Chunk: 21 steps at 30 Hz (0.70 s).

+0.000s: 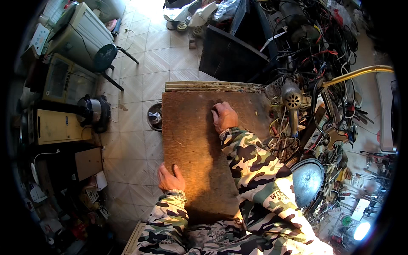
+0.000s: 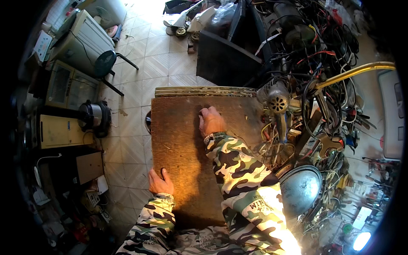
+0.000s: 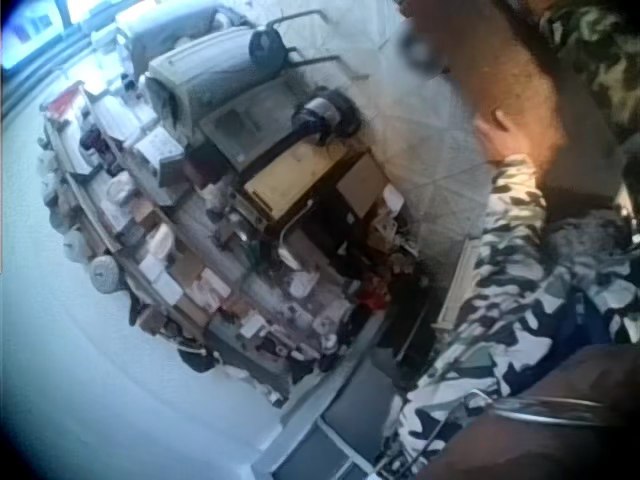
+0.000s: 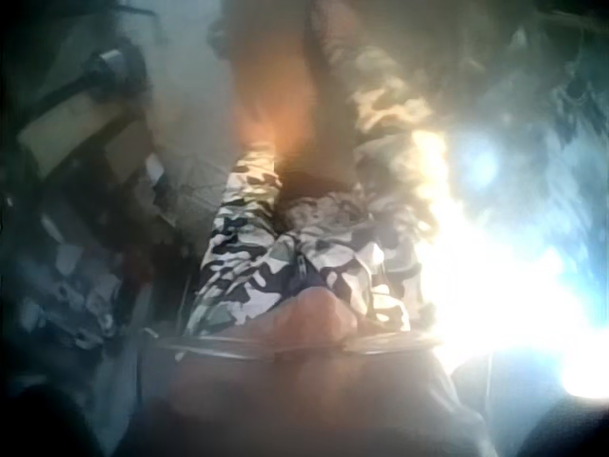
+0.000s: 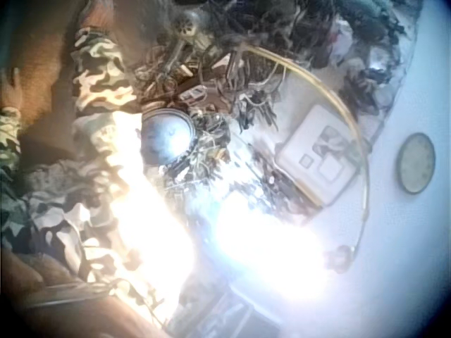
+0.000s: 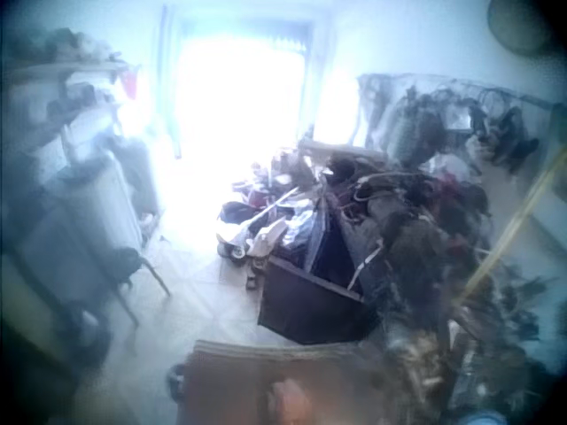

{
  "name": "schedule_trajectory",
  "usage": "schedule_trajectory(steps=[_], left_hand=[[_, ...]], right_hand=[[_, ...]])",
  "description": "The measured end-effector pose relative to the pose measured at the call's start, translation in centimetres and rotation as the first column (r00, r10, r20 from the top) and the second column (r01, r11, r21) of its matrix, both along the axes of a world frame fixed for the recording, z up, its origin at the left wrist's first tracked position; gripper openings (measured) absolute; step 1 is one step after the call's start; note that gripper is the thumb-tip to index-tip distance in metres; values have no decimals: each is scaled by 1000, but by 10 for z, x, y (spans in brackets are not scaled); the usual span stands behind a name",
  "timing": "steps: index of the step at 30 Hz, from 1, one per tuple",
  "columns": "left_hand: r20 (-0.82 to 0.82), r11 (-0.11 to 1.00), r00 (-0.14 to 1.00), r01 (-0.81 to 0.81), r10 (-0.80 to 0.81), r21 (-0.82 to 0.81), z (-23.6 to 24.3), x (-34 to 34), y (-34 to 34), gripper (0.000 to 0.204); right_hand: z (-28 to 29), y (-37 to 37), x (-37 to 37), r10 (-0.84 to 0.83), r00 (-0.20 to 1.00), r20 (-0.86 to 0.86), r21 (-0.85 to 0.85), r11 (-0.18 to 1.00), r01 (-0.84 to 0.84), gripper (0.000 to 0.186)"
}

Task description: The person places a speaker on a workbench and uses pliers to manipulate the internal components. They repeatedly adjust and reposition parts within the speaker cone area while holding the unit steady.

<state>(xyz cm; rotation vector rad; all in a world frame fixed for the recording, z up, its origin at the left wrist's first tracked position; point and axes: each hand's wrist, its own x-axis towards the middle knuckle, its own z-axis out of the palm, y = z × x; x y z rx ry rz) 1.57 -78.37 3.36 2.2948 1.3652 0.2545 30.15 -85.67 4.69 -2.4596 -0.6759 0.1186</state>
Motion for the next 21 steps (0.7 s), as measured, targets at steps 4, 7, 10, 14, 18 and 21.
schedule_trajectory(steps=[4, 7, 10, 14, 18, 21], left_hand=[[-37, 997, 998, -55, 57, 63, -6, -10, 8, 49], [-23, 999, 999, -33, 33, 12, -1, -1, 3, 50], [-91, 999, 995, -36, 39, 32, 5, 3, 4, 50], [27, 989, 999, 31, -35, 142, -5, 1, 4, 48], [-17, 967, 1000, 1, 3, 256, -26, -10, 3, 54], [-141, 999, 990, -22, 25, 26, -9, -4, 5, 63]], right_hand=[[-4, 10, -41, 123, 992, -6, 101, 987, -122, 14], [17, -40, -97, 200, 960, -194, 114, 977, -180, 14], [7, -94, -155, 60, 967, -248, 209, 978, -8, 15], [7, -172, -169, -208, 842, -497, 248, 896, 368, 18], [30, -203, -129, -403, 857, -322, 150, 872, 466, 27], [36, -198, -108, -547, 749, -373, 65, 790, 609, 26]])
